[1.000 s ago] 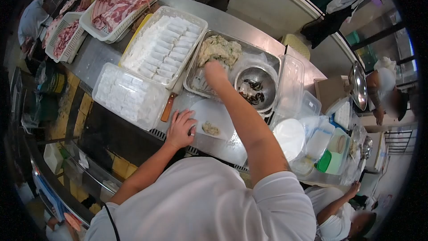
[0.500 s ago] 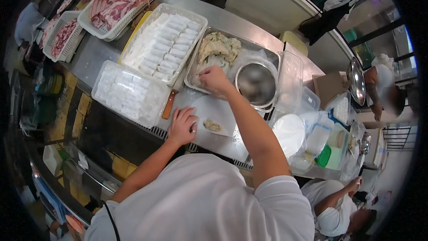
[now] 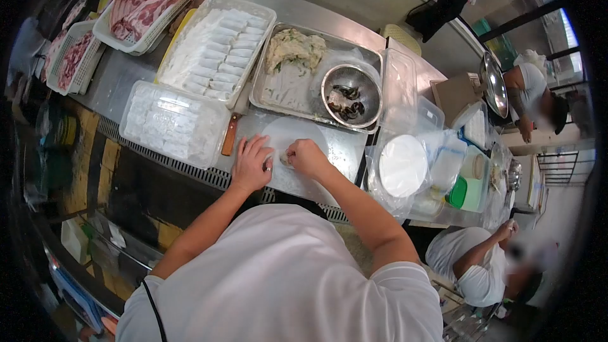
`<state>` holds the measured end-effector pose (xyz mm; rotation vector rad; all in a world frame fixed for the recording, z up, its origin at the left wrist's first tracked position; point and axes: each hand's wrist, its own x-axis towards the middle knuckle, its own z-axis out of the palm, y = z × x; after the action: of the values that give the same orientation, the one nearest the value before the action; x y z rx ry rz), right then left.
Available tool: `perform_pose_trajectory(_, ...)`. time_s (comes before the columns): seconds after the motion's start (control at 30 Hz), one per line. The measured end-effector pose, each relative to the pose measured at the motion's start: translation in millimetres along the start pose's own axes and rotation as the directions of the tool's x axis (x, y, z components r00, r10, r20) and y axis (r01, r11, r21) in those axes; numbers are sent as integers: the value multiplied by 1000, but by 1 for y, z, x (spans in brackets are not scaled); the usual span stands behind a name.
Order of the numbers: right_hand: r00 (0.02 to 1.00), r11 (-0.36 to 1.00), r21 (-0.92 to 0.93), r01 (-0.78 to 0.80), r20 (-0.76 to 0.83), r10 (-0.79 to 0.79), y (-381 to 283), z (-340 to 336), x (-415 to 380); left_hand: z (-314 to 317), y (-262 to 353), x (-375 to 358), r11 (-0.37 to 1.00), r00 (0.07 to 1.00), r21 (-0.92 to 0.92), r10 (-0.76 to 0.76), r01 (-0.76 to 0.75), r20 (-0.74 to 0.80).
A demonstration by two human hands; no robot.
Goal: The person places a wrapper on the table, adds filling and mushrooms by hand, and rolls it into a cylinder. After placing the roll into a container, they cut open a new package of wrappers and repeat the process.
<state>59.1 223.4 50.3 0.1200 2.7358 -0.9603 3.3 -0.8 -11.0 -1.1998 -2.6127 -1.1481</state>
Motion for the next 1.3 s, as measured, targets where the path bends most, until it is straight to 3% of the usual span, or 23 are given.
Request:
perform_pose_trajectory(0.2,994,996,-17,-92,-64,91,-7,-3,-13,0,0,0,1000,1000,2,4,-4,2)
perform_pose_trajectory(0.3,997,999,-22,-48,-63,46,-13,5,-16,-1,-1,0,1000,1000,10,3,-3,8)
perform_pose_trajectory(0.5,972,984,44,-175,-154,180,-6,-1,-22,1,-1,0,1000,1000,9,-2,2,-4)
perform_pose_trajectory(0.7,983,993,-75,-87,-170,73,6,-9,-26,1,0,0,1000,1000,11,-7,7,5)
perform_pose_trajectory(0.8,977,997,0,-77,-202,76,-6,-20,-34,2,1,1,1000,1000,10,-12,12,5)
perform_pose_trajectory(0.9,997,998,-54,-15,-82,11,2,-8,-41,0,2,-1,1000,999,15,-23,23,23)
perform_pose_trajectory(1.03,953,997,43,-61,-294,71,1,-39,-48,2,0,0,1000,999,13,-28,27,35)
perform_pose_trajectory(1.17,786,976,166,-144,-579,215,29,-113,-45,4,-2,-1,1000,999,11,-19,19,42)
perform_pose_trajectory(1.23,730,942,232,-241,-597,334,63,-147,-41,2,1,1,1000,999,10,-22,21,38)
perform_pose_trajectory(1.3,751,944,149,-293,-575,324,86,-174,-32,-1,4,2,999,999,21,-25,24,44)
